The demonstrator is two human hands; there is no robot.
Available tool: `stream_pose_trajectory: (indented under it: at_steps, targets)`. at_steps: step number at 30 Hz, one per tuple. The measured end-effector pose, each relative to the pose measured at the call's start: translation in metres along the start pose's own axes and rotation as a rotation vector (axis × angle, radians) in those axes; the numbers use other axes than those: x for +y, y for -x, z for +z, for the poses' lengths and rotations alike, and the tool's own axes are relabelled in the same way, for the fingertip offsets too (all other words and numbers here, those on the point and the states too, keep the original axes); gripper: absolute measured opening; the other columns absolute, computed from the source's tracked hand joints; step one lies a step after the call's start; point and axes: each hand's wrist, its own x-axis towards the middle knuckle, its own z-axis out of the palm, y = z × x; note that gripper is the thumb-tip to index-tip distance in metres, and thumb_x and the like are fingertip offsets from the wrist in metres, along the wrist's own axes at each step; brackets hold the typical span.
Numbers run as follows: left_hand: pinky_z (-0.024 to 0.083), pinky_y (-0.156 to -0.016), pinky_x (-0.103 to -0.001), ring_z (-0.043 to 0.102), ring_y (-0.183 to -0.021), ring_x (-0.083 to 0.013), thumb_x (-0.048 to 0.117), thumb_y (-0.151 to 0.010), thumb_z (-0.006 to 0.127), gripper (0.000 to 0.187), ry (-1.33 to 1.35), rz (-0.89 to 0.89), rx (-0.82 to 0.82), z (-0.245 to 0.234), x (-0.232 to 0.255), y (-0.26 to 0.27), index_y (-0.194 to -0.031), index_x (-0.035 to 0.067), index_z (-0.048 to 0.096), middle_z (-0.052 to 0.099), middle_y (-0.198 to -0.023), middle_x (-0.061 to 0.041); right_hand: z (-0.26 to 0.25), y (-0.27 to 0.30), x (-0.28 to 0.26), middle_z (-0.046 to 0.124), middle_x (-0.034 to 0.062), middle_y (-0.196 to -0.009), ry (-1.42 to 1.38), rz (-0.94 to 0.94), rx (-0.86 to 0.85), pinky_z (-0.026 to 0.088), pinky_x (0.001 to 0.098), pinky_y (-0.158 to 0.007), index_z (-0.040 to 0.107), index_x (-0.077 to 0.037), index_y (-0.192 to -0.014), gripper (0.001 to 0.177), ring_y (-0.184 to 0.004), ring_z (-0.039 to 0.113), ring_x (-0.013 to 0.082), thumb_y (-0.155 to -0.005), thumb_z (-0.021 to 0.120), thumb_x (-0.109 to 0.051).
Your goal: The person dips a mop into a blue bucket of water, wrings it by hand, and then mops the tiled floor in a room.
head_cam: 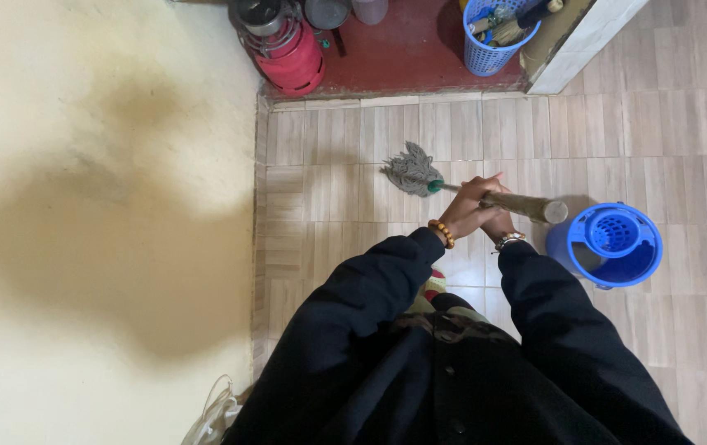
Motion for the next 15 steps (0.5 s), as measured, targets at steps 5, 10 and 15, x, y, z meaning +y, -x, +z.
stream_pose_trajectory:
  at_steps: [5,10,15]
  targets:
    - [0.028,-0.126,-0.044,0.063,-0.092,-0.0226,-0.002,-0.082,0.070,0.010,0.047,-0.009,-0.056,-0.006,-0.001,0.002,-0.088,0.004,0.064,0.066,-0.083,-0.008,-0.006,-0.002,-0.016,0.066,0.0121,-0.090,-0.075,0.074,0.042,0.054,0.0382,-0.073,0.061,-0.002,-0.097,0.019,-0.082,0.065,0.0239,-0.089,0.073,-0.015]
    - [0.046,-0.106,-0.044,0.063,-0.101,-0.0267,-0.001,-0.077,0.069,0.025,0.035,0.002,-0.065,-0.011,0.003,0.011,-0.101,0.004,0.066,0.068,-0.097,-0.009,-0.011,-0.004,-0.038,0.065,0.0124,-0.090,-0.073,0.086,0.061,0.053,0.0377,-0.074,0.061,-0.002,-0.098,0.017,-0.083,0.064,0.0236,-0.091,0.072,-0.014]
    - [0.051,-0.099,-0.042,0.065,-0.109,-0.0250,0.005,-0.084,0.070,0.015,-0.052,-0.006,-0.018,-0.009,0.021,0.012,-0.097,0.010,0.065,0.068,-0.103,-0.004,-0.016,-0.002,-0.049,0.064,0.0126,-0.090,-0.087,0.108,0.088,0.052,0.0371,-0.074,0.061,-0.002,-0.098,0.016,-0.083,0.063,0.0233,-0.093,0.070,-0.014]
